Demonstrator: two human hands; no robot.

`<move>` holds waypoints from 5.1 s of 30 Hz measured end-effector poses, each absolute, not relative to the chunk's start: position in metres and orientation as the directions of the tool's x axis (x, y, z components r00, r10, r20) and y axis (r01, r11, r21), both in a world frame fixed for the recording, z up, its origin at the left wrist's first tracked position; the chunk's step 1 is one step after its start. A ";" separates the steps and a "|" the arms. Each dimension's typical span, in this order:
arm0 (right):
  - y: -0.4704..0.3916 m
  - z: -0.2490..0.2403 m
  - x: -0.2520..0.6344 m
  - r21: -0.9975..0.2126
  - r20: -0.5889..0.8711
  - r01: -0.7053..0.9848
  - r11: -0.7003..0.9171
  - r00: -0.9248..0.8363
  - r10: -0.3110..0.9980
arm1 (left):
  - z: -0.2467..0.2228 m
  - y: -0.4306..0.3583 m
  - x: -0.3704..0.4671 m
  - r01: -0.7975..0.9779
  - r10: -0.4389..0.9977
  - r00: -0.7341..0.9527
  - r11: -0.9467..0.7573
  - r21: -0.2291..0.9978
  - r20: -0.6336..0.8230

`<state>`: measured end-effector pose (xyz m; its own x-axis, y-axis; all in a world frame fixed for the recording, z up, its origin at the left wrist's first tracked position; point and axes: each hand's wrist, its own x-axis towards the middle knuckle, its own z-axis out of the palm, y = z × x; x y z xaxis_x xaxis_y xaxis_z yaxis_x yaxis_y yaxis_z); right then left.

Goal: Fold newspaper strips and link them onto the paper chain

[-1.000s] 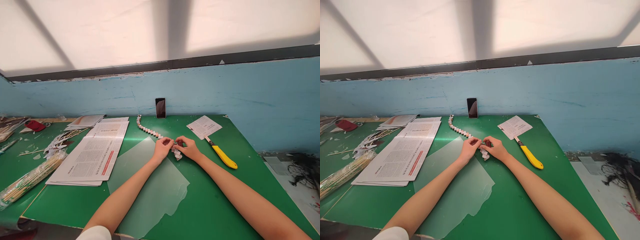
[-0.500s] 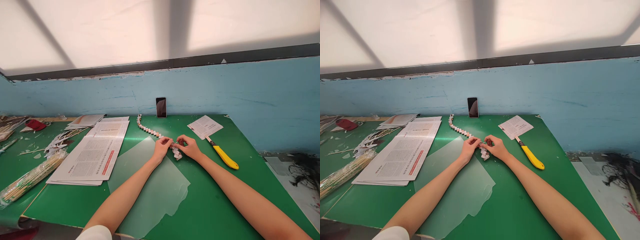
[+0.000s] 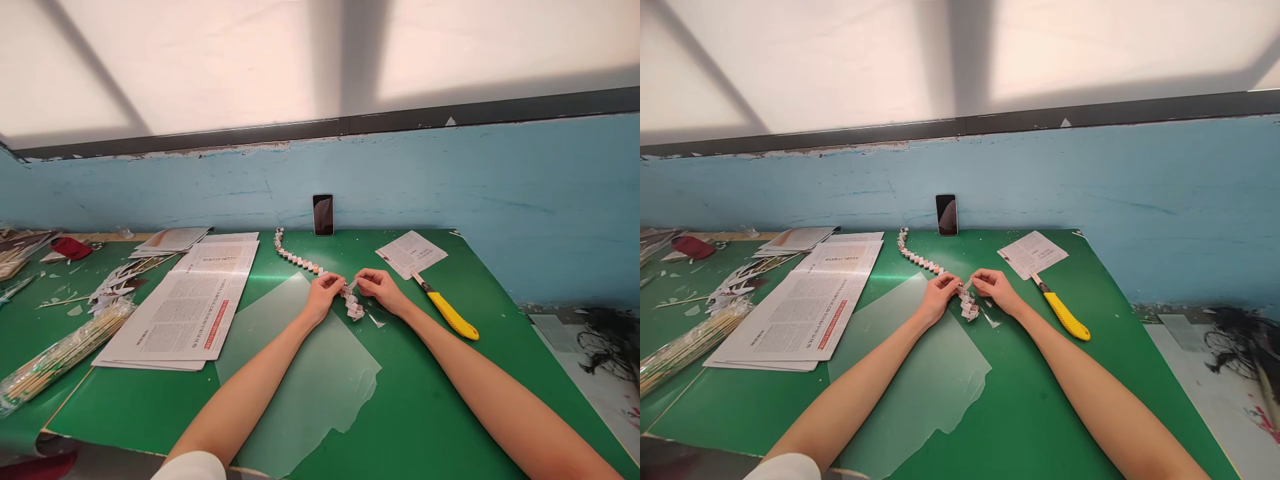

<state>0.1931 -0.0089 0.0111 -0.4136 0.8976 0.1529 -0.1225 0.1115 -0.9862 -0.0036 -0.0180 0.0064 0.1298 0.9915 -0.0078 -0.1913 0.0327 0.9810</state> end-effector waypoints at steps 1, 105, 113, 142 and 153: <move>-0.009 0.009 0.193 -0.985 0.151 -0.140 0.102 -0.409 0.900 | 0.006 -0.018 -0.004 -0.198 0.992 0.129 0.033 0.980 -0.008; -0.047 0.019 0.153 -0.614 0.632 0.498 0.613 -0.156 0.759 | 0.009 -0.022 -0.002 -0.219 0.998 -0.064 -0.012 0.976 -0.002; -0.047 0.018 0.153 -0.518 0.690 0.525 0.675 -0.209 0.693 | 0.013 -0.024 -0.003 -0.289 1.000 0.006 0.026 0.957 -0.025; -0.047 0.014 0.156 -0.333 0.775 0.575 0.747 -0.284 0.564 | 0.014 -0.024 -0.003 -0.400 0.995 0.070 0.088 0.912 -0.065; -0.047 0.019 0.156 -0.200 0.782 0.658 0.726 -0.339 0.523 | 0.012 -0.023 -0.004 -0.386 0.996 0.057 0.081 0.919 -0.063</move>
